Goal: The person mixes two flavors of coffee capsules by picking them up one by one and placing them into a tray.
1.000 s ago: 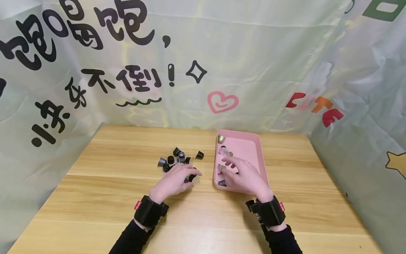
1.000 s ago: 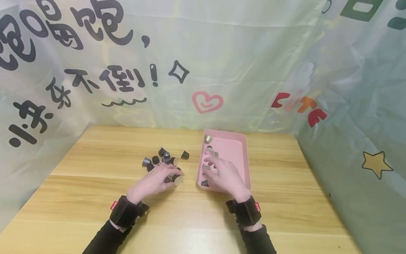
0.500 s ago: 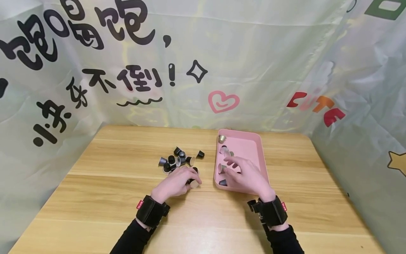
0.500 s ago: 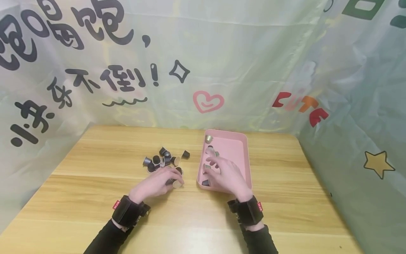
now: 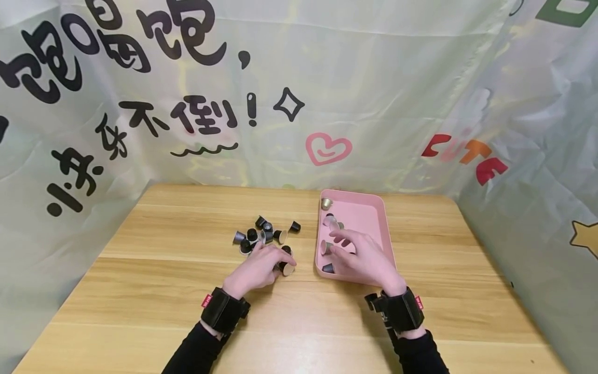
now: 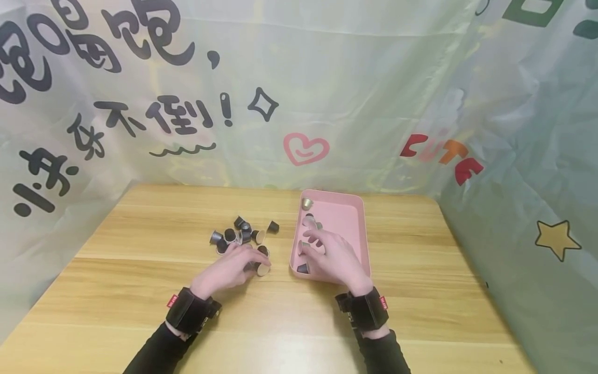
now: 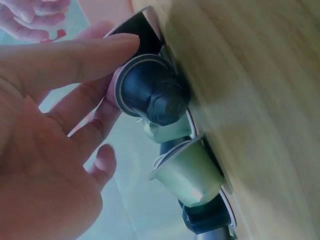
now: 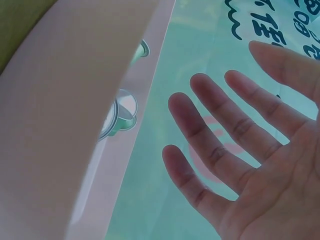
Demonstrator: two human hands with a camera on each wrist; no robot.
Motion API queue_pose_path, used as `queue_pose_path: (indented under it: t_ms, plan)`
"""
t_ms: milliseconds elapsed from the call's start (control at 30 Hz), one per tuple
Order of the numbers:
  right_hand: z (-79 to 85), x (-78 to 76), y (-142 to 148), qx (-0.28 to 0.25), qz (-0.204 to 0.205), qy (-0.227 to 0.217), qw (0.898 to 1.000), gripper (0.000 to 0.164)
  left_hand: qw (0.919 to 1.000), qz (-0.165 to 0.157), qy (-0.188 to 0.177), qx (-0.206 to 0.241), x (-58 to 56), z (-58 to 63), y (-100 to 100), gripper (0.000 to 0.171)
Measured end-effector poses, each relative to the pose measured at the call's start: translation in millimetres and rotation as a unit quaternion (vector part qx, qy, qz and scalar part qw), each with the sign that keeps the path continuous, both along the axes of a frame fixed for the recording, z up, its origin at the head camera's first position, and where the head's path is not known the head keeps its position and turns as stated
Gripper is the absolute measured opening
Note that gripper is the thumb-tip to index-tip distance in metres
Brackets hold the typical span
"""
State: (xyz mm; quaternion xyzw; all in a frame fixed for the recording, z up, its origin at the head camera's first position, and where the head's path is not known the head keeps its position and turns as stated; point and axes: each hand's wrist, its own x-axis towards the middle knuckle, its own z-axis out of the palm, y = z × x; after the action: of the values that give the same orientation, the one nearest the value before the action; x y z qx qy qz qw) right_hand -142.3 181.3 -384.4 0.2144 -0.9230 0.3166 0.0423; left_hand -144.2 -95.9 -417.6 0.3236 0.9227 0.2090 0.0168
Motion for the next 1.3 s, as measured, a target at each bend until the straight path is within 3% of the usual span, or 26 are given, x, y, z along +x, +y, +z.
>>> queue_pose_path:
  t_ms: [200,600,967,1300]
  plan:
    - [0.2,-0.5,2.8,-0.003,0.001,0.012,1.0,0.033,0.9998,0.011,0.013,-0.003,0.6,-2.4,-0.3,0.048]
    - [2.3,0.4,5.1,-0.01,-0.004,0.005,1.0,0.03,0.9995,0.011,0.026,-0.016,-1.9,-6.1,4.1,0.034]
    - [4.0,-2.6,10.1,-0.029,-0.006,0.033,0.999,0.027,0.9998,0.009,-0.002,0.018,-1.4,-2.4,7.0,0.023]
    - [8.8,-2.2,14.6,-0.033,-0.024,0.024,0.999,0.024,0.999,0.005,-0.023,0.038,-1.0,-0.2,10.1,0.018]
